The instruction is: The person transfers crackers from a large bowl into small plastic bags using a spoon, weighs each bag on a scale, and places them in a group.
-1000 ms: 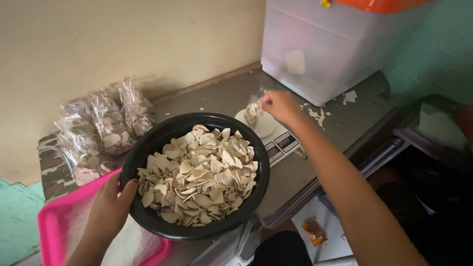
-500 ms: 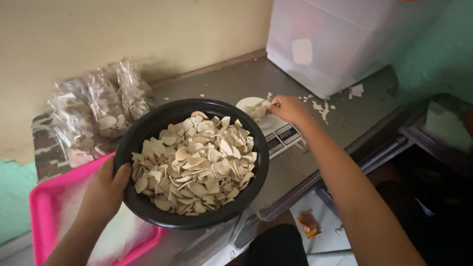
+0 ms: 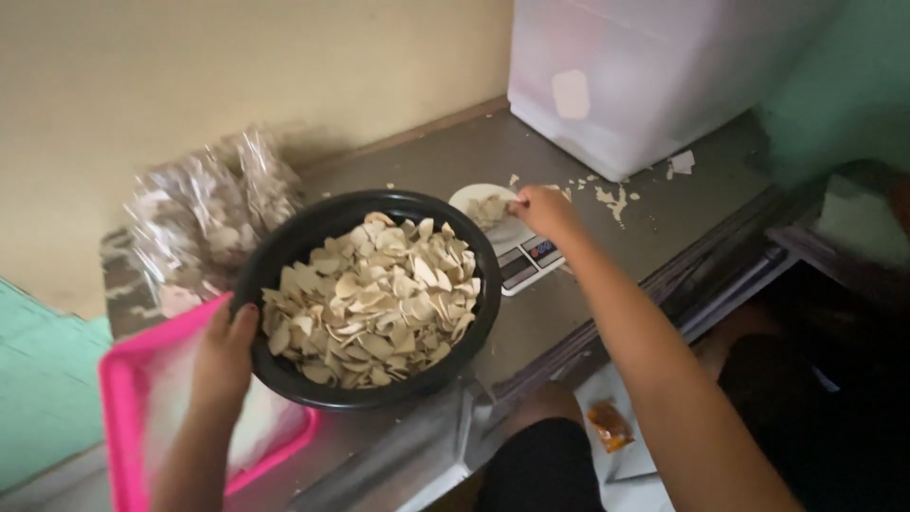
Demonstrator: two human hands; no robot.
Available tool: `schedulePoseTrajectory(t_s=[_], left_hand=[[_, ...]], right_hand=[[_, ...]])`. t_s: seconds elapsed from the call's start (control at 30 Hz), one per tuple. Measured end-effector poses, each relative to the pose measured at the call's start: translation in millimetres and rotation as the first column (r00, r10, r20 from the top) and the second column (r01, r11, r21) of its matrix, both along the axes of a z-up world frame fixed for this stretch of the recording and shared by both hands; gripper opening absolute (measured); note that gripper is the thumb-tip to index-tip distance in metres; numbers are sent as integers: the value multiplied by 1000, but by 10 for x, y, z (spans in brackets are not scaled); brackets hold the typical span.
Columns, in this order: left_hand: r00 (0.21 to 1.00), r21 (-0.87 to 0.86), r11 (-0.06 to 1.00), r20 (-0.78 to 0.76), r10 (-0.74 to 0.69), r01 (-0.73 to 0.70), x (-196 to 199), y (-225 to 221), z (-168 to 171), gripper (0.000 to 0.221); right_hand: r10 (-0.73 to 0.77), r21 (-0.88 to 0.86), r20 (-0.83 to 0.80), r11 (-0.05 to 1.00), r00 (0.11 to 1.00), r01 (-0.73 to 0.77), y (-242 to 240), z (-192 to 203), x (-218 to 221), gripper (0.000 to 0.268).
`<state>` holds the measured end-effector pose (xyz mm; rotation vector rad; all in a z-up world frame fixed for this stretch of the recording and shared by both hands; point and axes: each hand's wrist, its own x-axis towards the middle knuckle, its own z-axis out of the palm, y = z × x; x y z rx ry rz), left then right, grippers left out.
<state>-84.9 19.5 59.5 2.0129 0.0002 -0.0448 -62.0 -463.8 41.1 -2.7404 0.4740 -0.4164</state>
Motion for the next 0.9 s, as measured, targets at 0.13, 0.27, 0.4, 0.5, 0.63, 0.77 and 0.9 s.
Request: schedulePoseTrajectory(t_s=[0.13, 0.27, 0.4, 0.5, 0.63, 0.77, 0.9], left_hand=[[991, -3, 997, -112, 74, -75, -200, -118, 267, 48], [989, -249, 963, -125, 74, -104, -173, -118, 215, 44], [993, -350, 930, -71, 92, -112, -201, -91, 131, 41], [982, -445, 877, -134, 134, -180, -128, -116, 50, 44], [979, -608, 769, -163, 123, -198, -81, -137, -46, 41], [962, -618, 743, -237, 135, -256, -112, -148, -12, 39], [949, -535, 793, -266, 170, -292, -170, -170, 133, 36]], right_hand=[[-18, 120, -156, 992, 988, 37, 34, 20, -55, 22], [-17, 75, -108, 997, 994, 26, -47, -93, 1, 32], [-57, 149, -90, 986, 994, 70, -91, -61, 37, 36], [-75, 148, -131, 985, 989, 94, 49, 67, -30, 22], [-81, 132, -164, 986, 983, 103, 47, 97, -26, 29], [-75, 160, -180, 982, 981, 105, 22, 95, -20, 34], [-74, 221, -163, 969, 984, 109, 8, 105, -11, 31]])
